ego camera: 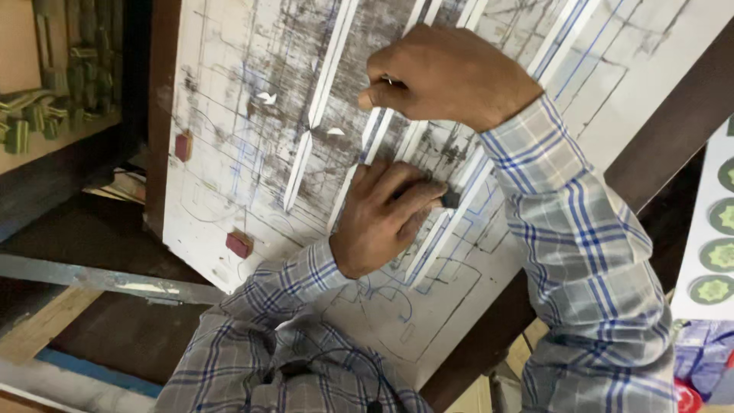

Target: The person scrapes a white board with a metal tool and a scraper, then cuts white strips with scissors and places them onto the board. The person also handles a red container with white powder.

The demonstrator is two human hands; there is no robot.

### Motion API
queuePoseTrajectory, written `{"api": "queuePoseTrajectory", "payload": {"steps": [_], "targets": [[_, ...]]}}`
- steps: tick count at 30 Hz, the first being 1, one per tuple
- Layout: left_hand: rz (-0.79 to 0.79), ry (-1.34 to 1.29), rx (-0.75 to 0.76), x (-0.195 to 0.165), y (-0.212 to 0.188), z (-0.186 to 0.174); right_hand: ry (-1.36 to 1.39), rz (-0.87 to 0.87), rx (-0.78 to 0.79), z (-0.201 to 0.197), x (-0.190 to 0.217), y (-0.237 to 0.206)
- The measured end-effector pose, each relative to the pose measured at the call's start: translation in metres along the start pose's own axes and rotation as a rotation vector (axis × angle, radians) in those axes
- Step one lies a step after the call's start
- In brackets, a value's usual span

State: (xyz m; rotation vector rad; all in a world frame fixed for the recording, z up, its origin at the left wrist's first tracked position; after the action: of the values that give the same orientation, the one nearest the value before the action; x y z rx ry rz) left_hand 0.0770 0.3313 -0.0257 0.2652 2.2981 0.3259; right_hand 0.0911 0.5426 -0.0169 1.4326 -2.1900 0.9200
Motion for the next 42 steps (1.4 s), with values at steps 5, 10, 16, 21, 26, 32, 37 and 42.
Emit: {"api": "queuePoseTrajectory", "payload": {"steps": [5,10,16,21,26,32,37,42], "targets": [[0.017,0.046,-0.067,-0.026,0.015,-0.009,-0.038,0.037,0.016,0.004,-0.003,0.001],[0.079,-0.277,-0.067,-0.048,0.030,-0.017,-0.010,0.036,0.015,0.003,-0.001,0.002],[0.003,-0.015,-0.101,-0.006,0.007,-0.010,0.001,0.016,-0.011,0.000,0.002,0.002],[0.010,0.023,-0.043,-0.011,0.008,-0.006,-0.025,0.037,0.021,0.004,-0.003,0.001],[0.165,-0.337,0.073,-0.057,0.023,-0.003,-0.006,0.010,0.009,0.004,-0.003,0.002],[0.023,-0.205,-0.076,-0.028,0.005,-0.016,0.010,-0.033,-0.016,0.002,0.001,-0.003],[0.128,-0.173,0.133,-0.029,-0.009,-0.002,-0.010,0.000,-0.002,0.002,-0.001,0.003],[0.171,-0.339,0.181,-0.053,-0.022,0.007,-0.027,0.068,0.094,0.007,-0.004,0.004]]}}
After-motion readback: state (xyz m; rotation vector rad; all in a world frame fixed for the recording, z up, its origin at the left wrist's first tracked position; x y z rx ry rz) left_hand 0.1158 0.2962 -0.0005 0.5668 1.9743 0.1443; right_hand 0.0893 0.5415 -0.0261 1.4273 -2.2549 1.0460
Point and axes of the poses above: each hand's wrist, its own y-axis towards the middle knuckle, its own z-axis out of the palm, x = y × z, the point moved 3 cm from there along y, towards the middle knuckle, and after that the axes turned 13 degrees about z, right-handed, at the moved point
